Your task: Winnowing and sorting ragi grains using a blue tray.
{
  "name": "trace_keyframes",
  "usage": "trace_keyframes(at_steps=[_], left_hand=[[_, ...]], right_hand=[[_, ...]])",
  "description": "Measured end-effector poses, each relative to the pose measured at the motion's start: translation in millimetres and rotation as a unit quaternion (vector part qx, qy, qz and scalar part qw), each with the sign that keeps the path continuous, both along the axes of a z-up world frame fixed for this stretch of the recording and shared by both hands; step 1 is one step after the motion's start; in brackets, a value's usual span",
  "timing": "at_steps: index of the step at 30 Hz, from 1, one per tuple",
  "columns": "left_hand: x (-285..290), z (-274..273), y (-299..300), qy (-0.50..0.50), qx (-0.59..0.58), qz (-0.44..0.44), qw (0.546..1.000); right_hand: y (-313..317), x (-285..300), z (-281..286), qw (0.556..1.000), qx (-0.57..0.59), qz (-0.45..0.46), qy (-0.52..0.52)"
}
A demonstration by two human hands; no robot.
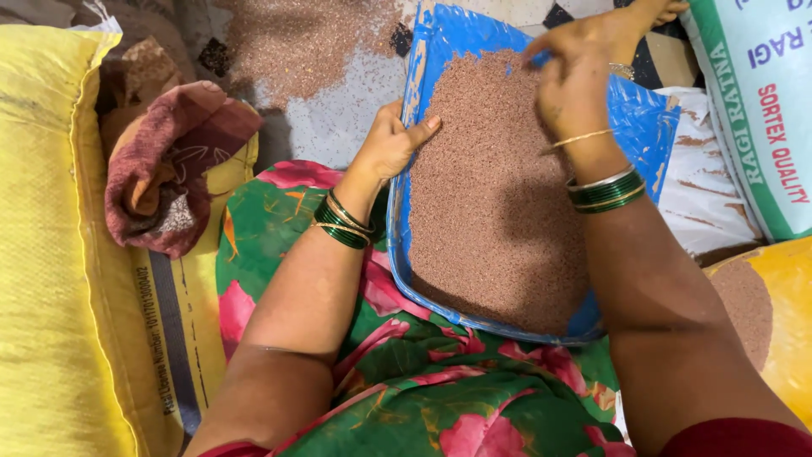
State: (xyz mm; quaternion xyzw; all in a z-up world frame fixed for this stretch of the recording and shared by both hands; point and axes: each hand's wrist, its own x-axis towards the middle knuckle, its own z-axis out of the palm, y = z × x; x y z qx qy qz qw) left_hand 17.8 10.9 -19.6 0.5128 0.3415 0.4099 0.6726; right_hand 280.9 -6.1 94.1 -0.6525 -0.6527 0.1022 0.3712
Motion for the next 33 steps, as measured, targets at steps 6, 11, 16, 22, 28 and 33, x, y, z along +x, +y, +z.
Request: trace_keyframes(at_steps=[6, 11, 16, 22, 28, 33], left_hand=[[-0.4, -3.0, -0.3, -0.022, 0.001, -0.010, 1.000], [0.1, -3.1, 0.5, -0.049, 0.021, -0.015, 0.998], [-1.0, -3.1, 0.3, -0.031, 0.018, -0.013, 0.999], [0.7, 0.2, 1.4, -0.016, 0.007, -0.013, 1.000], [2.2, -10.9, 4.2, -0.024, 0.018, -0.017, 0.999], [-1.8, -8.1, -1.6, 0.011, 0.002, -0.007, 1.000]], right_hand=[[-15.6, -28.7, 0.5, 0.977, -0.047, 0.109, -0.178], [-1.1, -18.9, -11.8, 0.993, 0.047, 0.094, -0.058], [-8.4, -20.3, -13.3, 0.987, 0.002, 0.083, -0.135], [-18.7, -13.5, 2.8, 0.984, 0.137, 0.039, -0.102], [-57.5, -16.8, 27.9, 0.993, 0.095, 0.001, -0.076], [-145.1, -59.5, 26.4, 0.959, -0.132, 0.248, -0.039]])
